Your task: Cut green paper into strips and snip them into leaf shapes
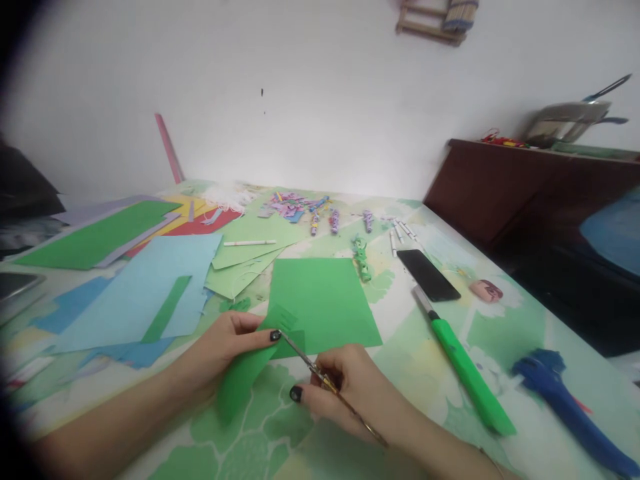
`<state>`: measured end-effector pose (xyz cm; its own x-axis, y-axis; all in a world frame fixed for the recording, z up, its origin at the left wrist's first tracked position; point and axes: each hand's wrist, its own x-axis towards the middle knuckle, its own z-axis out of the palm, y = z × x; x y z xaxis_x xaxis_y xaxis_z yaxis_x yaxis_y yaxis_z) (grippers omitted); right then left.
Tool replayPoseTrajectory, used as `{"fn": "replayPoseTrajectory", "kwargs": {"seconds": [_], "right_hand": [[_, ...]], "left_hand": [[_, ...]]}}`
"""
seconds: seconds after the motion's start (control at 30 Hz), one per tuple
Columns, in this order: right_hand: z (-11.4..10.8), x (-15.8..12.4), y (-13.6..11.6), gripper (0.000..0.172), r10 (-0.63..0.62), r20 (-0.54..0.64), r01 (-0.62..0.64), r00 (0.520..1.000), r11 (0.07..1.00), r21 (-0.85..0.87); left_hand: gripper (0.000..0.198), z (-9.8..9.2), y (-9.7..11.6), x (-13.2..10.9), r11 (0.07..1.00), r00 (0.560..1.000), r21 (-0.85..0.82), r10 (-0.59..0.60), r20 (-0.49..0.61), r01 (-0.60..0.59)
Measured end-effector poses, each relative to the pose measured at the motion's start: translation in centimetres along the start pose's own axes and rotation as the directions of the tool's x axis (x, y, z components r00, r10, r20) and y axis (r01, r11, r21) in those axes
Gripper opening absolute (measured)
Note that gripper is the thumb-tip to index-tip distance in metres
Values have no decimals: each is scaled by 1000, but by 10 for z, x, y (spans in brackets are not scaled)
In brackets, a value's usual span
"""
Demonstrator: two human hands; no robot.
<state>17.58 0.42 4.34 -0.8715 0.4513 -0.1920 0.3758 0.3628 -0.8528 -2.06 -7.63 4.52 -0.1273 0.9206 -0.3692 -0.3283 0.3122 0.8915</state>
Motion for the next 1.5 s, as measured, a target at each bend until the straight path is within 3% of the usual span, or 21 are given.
{"fn": "replayPoseTrajectory", "kwargs": {"seconds": [0.4,0.73,1.03,1.33,1.5], "right_hand": [[1,5,-1,34,61,30,-65,998,986,152],[6,9,2,35,63,14,-65,998,989,134],[10,10,1,36,82,57,-95,995,953,286],[11,9,0,39,72,56,-85,996,956,281],[10,9,2,36,53,58,-67,997,959,276]], "left_hand": [[23,-3,-3,1,997,1000,79,24,12,-25],[21,-3,-3,2,994,998,108,25,56,-31],[21,-1,-1,2,979,995,190,59,82,-74],[24,1,-2,1,953,992,287,67,106,-95],[25,1,-2,-1,912,984,372,142,106,-171]]}}
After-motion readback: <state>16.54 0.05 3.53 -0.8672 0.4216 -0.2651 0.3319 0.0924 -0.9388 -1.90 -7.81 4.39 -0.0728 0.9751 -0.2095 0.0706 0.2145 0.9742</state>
